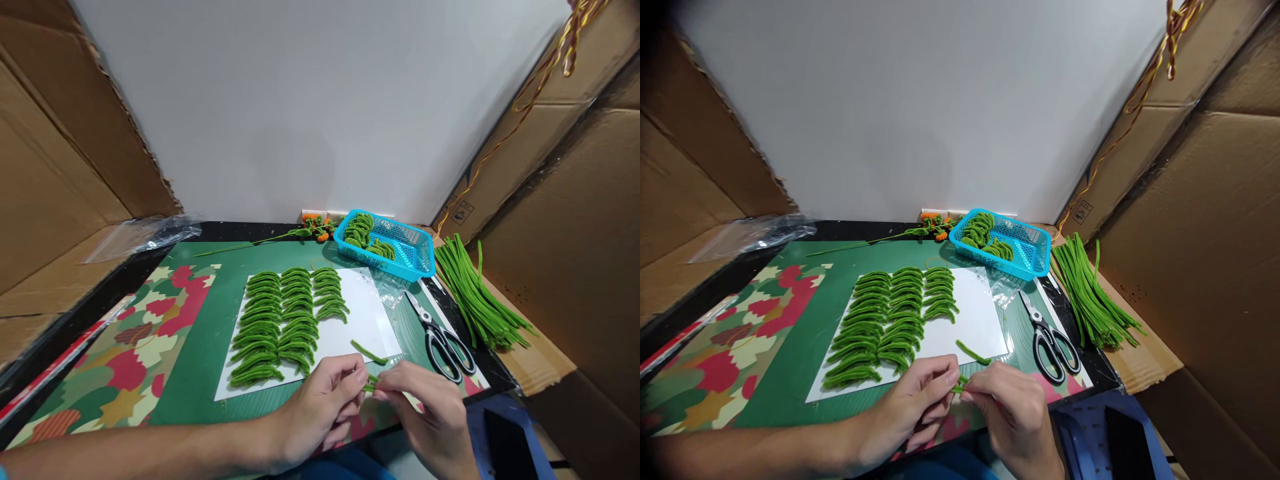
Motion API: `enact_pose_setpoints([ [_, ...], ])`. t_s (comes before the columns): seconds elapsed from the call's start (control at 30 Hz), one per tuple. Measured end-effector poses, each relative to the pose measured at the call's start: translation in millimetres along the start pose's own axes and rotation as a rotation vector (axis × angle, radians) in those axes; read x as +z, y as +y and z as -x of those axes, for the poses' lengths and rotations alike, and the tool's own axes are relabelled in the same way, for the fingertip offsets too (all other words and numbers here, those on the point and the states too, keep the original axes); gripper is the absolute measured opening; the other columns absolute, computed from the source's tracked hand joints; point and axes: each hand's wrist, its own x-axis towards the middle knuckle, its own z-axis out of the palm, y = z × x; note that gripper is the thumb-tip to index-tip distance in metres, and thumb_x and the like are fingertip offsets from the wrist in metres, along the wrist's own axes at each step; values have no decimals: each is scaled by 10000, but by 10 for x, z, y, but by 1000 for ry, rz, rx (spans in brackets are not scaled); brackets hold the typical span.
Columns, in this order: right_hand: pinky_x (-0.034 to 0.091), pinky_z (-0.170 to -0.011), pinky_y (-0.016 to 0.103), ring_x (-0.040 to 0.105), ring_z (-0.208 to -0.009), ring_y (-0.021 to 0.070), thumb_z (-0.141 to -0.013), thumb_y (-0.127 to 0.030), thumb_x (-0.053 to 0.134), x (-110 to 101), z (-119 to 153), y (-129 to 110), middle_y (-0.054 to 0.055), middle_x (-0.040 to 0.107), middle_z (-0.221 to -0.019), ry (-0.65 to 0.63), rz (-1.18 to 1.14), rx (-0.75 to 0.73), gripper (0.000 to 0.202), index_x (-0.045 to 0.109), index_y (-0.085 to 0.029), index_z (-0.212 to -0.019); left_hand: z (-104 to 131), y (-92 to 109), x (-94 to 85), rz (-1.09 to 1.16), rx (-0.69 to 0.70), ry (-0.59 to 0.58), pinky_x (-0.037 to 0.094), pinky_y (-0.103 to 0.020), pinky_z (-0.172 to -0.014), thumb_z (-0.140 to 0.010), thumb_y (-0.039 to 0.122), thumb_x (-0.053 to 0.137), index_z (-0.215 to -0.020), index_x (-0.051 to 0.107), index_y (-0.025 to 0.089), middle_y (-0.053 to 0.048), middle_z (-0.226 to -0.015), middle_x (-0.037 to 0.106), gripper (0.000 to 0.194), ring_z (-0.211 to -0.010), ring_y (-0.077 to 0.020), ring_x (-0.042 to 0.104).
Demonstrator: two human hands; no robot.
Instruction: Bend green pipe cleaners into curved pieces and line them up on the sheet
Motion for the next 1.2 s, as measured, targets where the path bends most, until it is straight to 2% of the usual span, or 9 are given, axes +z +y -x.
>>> enact_pose_setpoints([
  [0.17,574,-678,289,728,-729,189,-996,11,652,-18,8,-4,43,788,-851,-11,-14,-21,241,724,-220,-1011,3,-10,-6,-15,13,3,309,-151,-394,-990,745,635,-867,435,238,149,-577,358,558,-354,-22,289],
  [0.47,568,-654,278,697,-714,181,-982,-46,720,-9,-6,-29,36,732,-837,20,-13,9,181,676,-219,-1011,3,2,-12,-12,-2,8,276,-149,-379,-977,761,638,-884,460,230,138,-610,371,568,-366,-18,287],
  [0.77,511,-603,283,643,-662,171,-981,-32,704,-12,10,-22,32,700,-771,63,9,-34,173,692,-202,-953,18,32,12,-5,14,9,287,-152,-376,-978,737,658,-873,455,229,139,-613,373,557,-373,-17,263],
  [0.97,498,-587,295,613,-641,178,-963,-67,761,-5,-3,-27,31,685,-754,61,18,-44,159,683,-205,-948,21,46,34,15,1,32,254,-152,-357,-966,733,681,-865,458,230,138,-616,375,559,-381,-19,236],
  [1.2,500,-597,285,610,-642,170,-981,-25,705,-3,-23,-43,30,671,-747,56,20,-49,195,657,-208,-932,8,-1,1,15,1,15,298,-149,-385,-975,734,672,-848,449,230,141,-588,363,565,-386,-24,243],
])
